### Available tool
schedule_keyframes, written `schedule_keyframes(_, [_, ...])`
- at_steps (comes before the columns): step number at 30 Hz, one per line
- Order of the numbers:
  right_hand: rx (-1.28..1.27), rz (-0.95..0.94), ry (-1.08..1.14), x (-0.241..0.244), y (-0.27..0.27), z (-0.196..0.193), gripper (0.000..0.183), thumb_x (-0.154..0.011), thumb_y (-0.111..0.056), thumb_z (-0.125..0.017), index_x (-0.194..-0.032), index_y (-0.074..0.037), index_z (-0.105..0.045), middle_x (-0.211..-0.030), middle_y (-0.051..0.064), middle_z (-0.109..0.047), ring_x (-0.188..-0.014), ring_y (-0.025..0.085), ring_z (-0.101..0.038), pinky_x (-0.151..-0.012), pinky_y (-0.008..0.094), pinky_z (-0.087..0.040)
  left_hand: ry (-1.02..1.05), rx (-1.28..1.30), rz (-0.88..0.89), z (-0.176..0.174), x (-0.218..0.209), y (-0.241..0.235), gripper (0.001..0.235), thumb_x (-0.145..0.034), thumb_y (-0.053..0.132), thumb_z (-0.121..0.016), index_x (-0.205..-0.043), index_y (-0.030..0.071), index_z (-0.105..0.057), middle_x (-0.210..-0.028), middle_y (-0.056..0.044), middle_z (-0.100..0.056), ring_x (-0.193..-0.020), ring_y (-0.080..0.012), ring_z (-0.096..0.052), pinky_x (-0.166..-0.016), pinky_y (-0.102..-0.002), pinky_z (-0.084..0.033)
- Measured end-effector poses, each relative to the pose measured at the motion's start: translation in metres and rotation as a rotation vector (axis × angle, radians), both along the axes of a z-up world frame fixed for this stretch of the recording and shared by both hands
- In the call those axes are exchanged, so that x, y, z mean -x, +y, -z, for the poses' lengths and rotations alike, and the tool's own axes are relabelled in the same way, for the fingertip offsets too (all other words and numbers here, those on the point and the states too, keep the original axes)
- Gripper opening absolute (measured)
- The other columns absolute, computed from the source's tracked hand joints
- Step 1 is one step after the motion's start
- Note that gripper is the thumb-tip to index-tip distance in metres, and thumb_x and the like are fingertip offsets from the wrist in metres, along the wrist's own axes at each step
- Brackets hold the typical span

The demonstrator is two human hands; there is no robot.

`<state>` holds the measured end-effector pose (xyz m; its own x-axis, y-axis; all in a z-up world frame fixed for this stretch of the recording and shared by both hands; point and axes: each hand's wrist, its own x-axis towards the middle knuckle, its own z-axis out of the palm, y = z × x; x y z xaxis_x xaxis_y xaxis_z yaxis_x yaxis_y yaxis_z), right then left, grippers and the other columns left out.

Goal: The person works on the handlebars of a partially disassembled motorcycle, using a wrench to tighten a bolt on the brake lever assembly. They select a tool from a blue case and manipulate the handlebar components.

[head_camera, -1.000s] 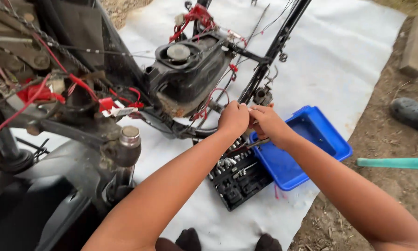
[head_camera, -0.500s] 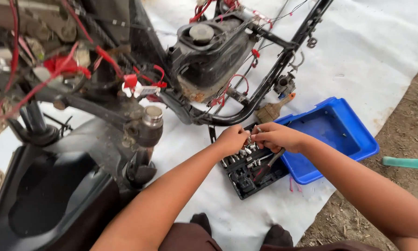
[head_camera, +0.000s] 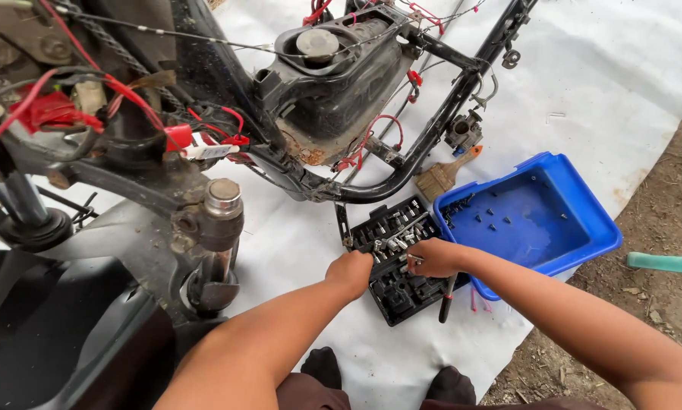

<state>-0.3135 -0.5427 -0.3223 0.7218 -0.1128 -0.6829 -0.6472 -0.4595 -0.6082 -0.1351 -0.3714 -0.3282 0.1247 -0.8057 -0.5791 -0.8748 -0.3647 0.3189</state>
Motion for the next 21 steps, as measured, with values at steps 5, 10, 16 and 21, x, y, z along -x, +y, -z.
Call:
schedule_keyframes(5, [0.116,-0.090,-0.010,0.002,0.003,0.007,0.018,-0.087,-0.022,-0.067,-0.101,-0.013,-0.074,-0.095,0.008,-0.076,-0.095,0.026,-0.071,-0.086,0.037,-0.054,0.224,-0.005,-0.602,0.031,-0.005,0.002,0.011,-0.095,0.016,-0.065,-0.097,0.010,-0.074,-0.102,-0.013,-0.075,-0.096,-0.0325,-0.072,-0.085,-0.043,-0.058])
schedule_keyframes(10, [0.082,-0.060,-0.099,0.001,-0.001,0.026,0.018,-0.085,-0.022,-0.069,-0.099,-0.013,-0.074,-0.095,0.007,-0.077,-0.095,0.025,-0.072,-0.085,0.037,-0.055,0.282,0.035,-0.760,0.028,-0.015,0.000,0.013,-0.095,0.021,-0.067,-0.094,0.011,-0.075,-0.094,-0.009,-0.077,-0.089,-0.0271,-0.075,-0.081,-0.040,-0.058])
schedule_keyframes(16, [0.147,-0.012,-0.171,-0.012,-0.001,0.013,0.023,-0.083,-0.018,-0.070,-0.105,-0.012,-0.070,-0.086,0.011,-0.073,-0.086,0.029,-0.072,-0.078,0.041,-0.055,0.393,0.086,-0.752,0.063,-0.021,-0.010,0.012,-0.092,0.021,-0.070,-0.092,0.009,-0.074,-0.090,-0.008,-0.076,-0.083,-0.0225,-0.072,-0.079,-0.038,-0.058])
schedule_keyframes(21, [0.176,0.013,-0.152,-0.023,0.002,0.008,0.033,-0.082,-0.013,-0.066,-0.115,-0.016,-0.066,-0.081,0.016,-0.071,-0.083,0.032,-0.071,-0.077,0.044,-0.053,0.408,0.068,-0.690,0.075,-0.030,-0.013,0.015,-0.091,0.025,-0.073,-0.093,0.010,-0.077,-0.089,-0.006,-0.076,-0.083,-0.0206,-0.071,-0.080,-0.037,-0.057])
